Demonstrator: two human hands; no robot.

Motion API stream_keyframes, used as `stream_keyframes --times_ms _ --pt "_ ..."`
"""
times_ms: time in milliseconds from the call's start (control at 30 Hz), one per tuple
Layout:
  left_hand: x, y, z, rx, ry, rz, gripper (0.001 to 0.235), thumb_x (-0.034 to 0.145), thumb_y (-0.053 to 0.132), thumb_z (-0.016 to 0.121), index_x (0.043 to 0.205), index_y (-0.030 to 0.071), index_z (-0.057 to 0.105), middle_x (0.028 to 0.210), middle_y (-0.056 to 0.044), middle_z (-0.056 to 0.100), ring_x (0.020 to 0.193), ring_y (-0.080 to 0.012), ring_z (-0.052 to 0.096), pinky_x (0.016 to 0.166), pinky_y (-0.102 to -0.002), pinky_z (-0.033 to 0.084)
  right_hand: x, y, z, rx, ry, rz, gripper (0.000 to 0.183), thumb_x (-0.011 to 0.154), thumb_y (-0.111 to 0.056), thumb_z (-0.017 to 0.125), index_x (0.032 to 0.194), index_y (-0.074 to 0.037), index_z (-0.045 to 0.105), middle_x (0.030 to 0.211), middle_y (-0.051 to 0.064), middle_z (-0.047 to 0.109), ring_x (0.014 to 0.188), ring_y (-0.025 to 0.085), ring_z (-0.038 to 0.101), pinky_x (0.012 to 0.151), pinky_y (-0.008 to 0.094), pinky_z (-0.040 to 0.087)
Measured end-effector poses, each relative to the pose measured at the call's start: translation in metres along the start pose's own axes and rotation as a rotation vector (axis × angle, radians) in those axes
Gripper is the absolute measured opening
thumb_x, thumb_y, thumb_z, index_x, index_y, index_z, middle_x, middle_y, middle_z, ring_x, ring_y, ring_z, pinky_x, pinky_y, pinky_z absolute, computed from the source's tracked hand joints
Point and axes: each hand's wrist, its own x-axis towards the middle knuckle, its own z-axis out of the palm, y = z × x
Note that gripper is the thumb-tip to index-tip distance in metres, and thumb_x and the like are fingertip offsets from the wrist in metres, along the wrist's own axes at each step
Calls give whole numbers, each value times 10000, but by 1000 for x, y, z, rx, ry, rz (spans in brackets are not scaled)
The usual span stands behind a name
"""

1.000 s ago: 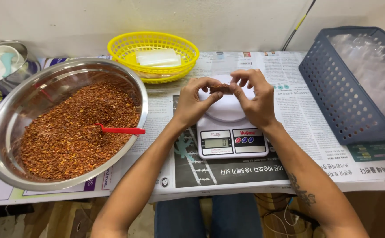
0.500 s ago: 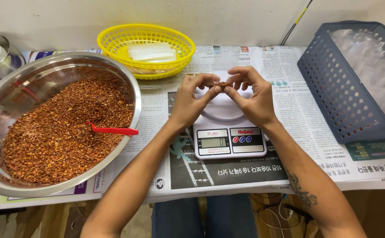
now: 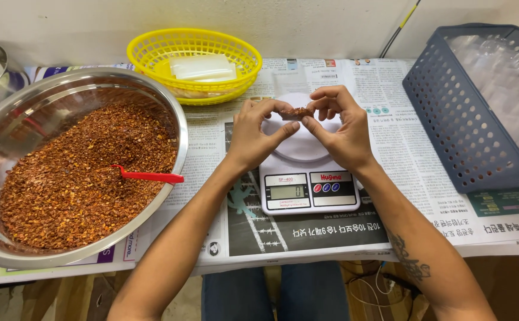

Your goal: Portioning chili flakes into small plastic bags and weighing them on a digital scale

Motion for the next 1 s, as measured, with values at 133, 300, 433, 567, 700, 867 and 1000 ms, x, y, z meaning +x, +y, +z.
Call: stream_keyframes --times_ms 133,300,433,567,700,867,1000 --pt "2 -10 3 -4 10 4 202 879 403 795 1042 299 737 918 103 697 963 -153 552 907 -331 374 1 2 2 20 -6 -19 366 880 -26 834 1166 -96 618 882 60 732 746 153 579 786 304 458" --pt "5 -23 9 -86 20 -18 200 881 409 797 1035 294 742 890 92 710 941 -158 570 920 -333 408 1 2 0 -1 13 -48 311 901 -77 855 1137 -106 655 898 51 747 747 144 600 777 296 460" --pt "7 -19 8 -135 36 -19 182 890 422 797 1023 308 745 870 101 695 926 -137 554 933 -316 410 2 2 -1 -26 21 -64 263 908 -112 863 1109 -106 694 897 45 747 736 155 611 765 303 467" --pt "7 -18 10 -141 52 0 142 894 370 801 997 281 760 862 81 698 914 -144 554 931 -314 425 0 7 0 -57 -6 -91 136 934 -143 846 1013 -106 741 857 41 723 769 185 591 772 313 456" --pt "7 -17 10 -144 49 0 154 882 375 812 989 276 761 852 84 696 917 -143 559 932 -311 410 1 9 -1 -70 -12 -94 82 948 -151 843 946 -120 767 813 27 708 760 169 571 778 296 446" --pt "5 -8 6 -175 64 7 162 897 406 800 973 267 768 832 74 702 897 -135 558 929 -306 439 0 10 -2 -46 -21 -42 71 970 -167 824 961 -120 771 819 17 706 775 141 557 792 294 434" --pt "7 -10 5 -188 100 34 138 903 368 802 913 233 771 803 47 701 869 -143 551 912 -305 464 0 -2 -2 -17 -73 -12 115 969 -186 805 1046 -114 761 875 39 709 830 162 579 815 311 437"
